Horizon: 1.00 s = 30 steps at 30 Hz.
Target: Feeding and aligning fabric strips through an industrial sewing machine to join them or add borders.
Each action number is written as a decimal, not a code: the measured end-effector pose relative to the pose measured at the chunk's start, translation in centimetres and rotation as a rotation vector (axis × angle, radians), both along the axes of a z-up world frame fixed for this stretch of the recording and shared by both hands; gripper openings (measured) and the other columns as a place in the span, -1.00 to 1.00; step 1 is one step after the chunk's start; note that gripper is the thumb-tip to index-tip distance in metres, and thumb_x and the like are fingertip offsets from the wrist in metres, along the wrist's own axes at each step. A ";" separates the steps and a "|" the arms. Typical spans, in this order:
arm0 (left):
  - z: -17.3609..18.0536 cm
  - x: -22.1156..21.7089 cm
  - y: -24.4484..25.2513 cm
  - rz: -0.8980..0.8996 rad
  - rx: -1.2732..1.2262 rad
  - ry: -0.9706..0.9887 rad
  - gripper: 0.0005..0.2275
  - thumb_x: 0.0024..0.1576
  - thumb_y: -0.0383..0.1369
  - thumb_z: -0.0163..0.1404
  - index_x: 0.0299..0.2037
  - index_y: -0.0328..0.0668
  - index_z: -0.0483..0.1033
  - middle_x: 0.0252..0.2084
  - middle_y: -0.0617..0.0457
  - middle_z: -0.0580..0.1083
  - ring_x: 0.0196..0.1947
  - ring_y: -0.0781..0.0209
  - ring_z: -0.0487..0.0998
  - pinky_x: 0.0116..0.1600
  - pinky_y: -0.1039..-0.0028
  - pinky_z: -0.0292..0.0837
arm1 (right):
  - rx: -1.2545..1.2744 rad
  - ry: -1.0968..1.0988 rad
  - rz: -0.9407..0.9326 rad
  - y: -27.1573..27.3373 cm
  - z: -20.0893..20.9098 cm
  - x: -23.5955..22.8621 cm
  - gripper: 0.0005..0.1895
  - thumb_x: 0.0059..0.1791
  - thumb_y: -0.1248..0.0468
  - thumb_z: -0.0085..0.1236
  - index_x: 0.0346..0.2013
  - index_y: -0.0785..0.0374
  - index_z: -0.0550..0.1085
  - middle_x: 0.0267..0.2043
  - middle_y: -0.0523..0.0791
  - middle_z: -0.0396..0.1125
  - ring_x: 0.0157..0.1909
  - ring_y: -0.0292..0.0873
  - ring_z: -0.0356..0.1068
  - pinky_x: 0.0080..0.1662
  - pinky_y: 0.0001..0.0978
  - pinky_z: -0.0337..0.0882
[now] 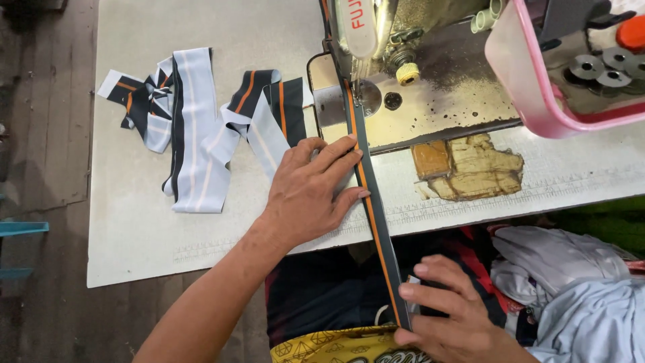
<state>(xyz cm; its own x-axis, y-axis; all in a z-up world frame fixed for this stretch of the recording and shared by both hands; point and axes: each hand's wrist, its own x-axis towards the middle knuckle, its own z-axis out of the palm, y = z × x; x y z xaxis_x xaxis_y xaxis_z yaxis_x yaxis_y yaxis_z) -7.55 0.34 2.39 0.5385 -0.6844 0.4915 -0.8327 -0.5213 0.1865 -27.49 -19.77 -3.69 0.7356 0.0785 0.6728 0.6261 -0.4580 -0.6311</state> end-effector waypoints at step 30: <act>0.8 0.5 -0.4 0.055 0.058 -0.015 -0.53 0.11 -0.03 0.13 0.11 -0.17 0.53 0.23 0.13 0.44 0.02 -0.12 0.40 0.02 0.15 0.32 | 0.900 1.060 0.383 -3.7 -4.2 -0.3 -0.17 -0.09 0.32 0.37 0.32 0.33 0.06 0.10 0.26 0.54 0.08 0.04 0.64 0.11 -0.15 0.58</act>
<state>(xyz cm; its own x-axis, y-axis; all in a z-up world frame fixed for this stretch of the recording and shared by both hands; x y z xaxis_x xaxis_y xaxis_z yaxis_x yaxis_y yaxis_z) -7.09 -0.10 3.23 0.5688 -0.6819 0.4599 -0.8052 -0.5757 0.1424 -27.78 -23.42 -7.94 0.9422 0.2334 -0.2405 -0.3212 0.4241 -0.8467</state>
